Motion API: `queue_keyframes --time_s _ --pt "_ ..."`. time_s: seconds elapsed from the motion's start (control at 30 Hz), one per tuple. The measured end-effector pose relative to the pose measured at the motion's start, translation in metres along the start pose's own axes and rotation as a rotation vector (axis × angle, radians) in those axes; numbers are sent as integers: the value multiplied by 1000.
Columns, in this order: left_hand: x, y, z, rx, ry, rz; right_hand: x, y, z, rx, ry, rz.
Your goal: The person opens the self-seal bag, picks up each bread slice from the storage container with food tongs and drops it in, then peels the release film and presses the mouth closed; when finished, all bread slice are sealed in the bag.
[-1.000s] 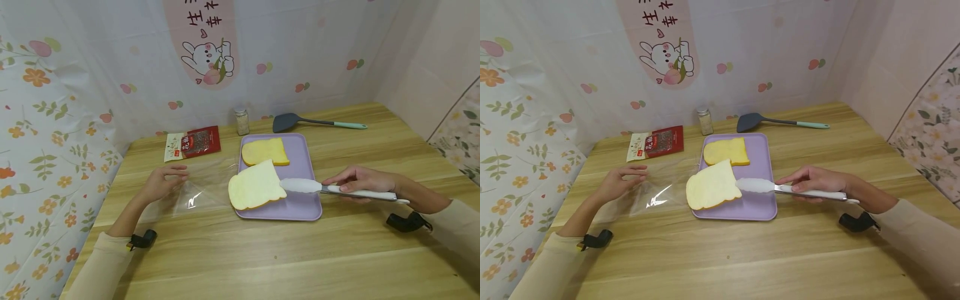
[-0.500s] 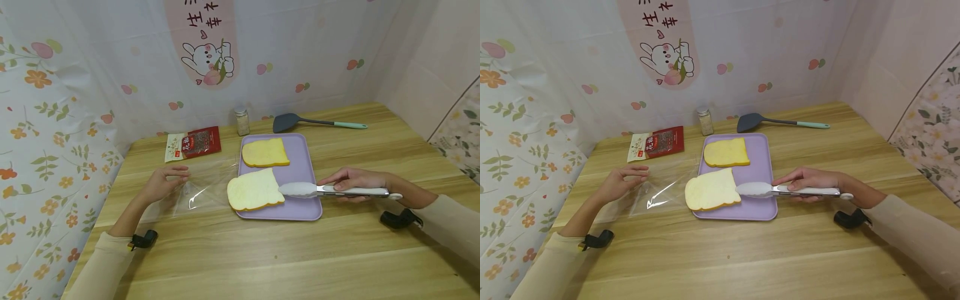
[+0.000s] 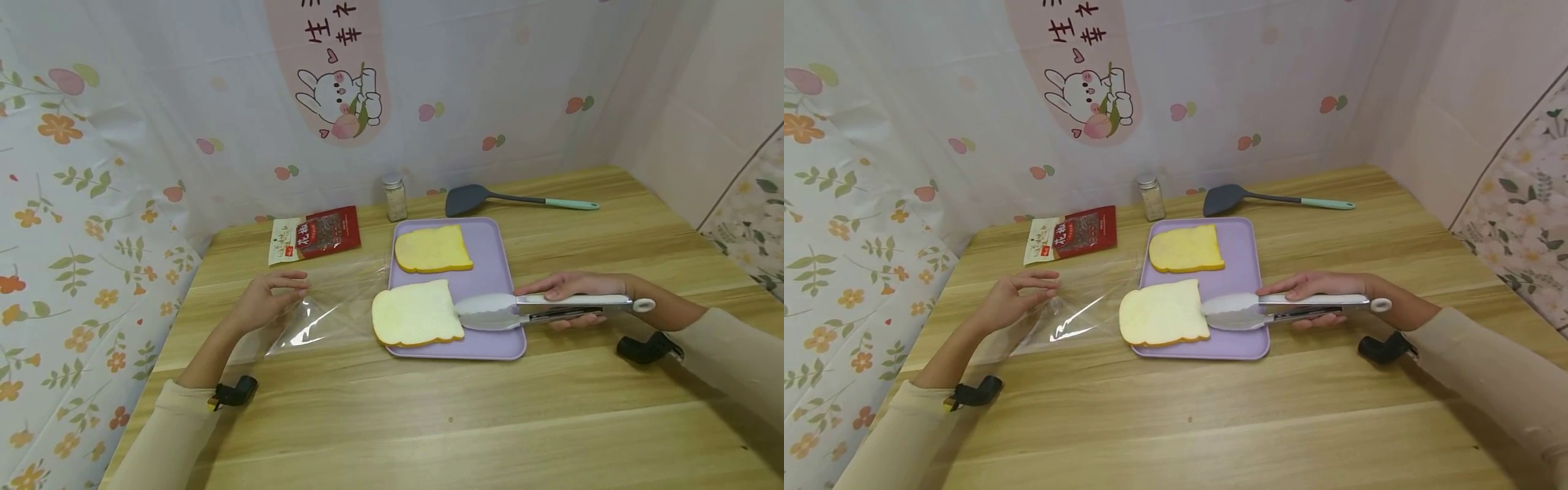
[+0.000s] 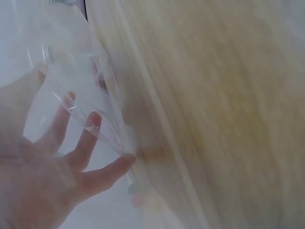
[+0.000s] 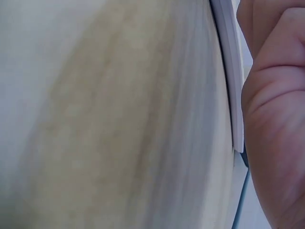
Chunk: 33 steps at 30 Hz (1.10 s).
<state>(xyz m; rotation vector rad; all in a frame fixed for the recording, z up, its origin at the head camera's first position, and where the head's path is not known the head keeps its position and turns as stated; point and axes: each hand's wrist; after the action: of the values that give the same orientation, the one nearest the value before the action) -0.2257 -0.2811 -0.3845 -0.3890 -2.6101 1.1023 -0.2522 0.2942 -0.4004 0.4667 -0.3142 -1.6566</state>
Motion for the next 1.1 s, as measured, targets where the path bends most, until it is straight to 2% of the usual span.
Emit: queue_keyframes --time_s 0.1,0.17,0.33,0.53,0.63,0.77,0.97,1.1 --pt "0 0 0 -9 -3 1 3 -1 1 27 -34 59" --pt "0 0 0 -7 -3 0 3 0 3 24 -34 49" --pt "1 0 0 0 -3 -4 4 9 16 -85 62 -84" --pt "1 1 -1 -10 -3 5 11 27 45 -253 203 -251" --pt "1 1 -1 -18 -5 13 18 31 61 -302 284 -287" --pt "0 2 1 -21 -7 10 24 29 72 -296 316 -239" --pt "1 4 1 -13 -2 12 18 15 65 -276 189 -63" --pt "2 3 1 -5 0 4 14 8 57 -240 159 -26"
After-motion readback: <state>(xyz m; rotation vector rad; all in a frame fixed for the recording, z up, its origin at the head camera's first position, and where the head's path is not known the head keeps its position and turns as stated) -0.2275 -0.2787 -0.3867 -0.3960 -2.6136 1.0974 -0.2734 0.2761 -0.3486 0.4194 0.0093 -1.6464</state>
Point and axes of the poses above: each hand's wrist, its own x-axis towards the middle knuckle, its own y-axis out of the palm, z = x × y, and after that the axes turned 4 degrees about x, right-handed
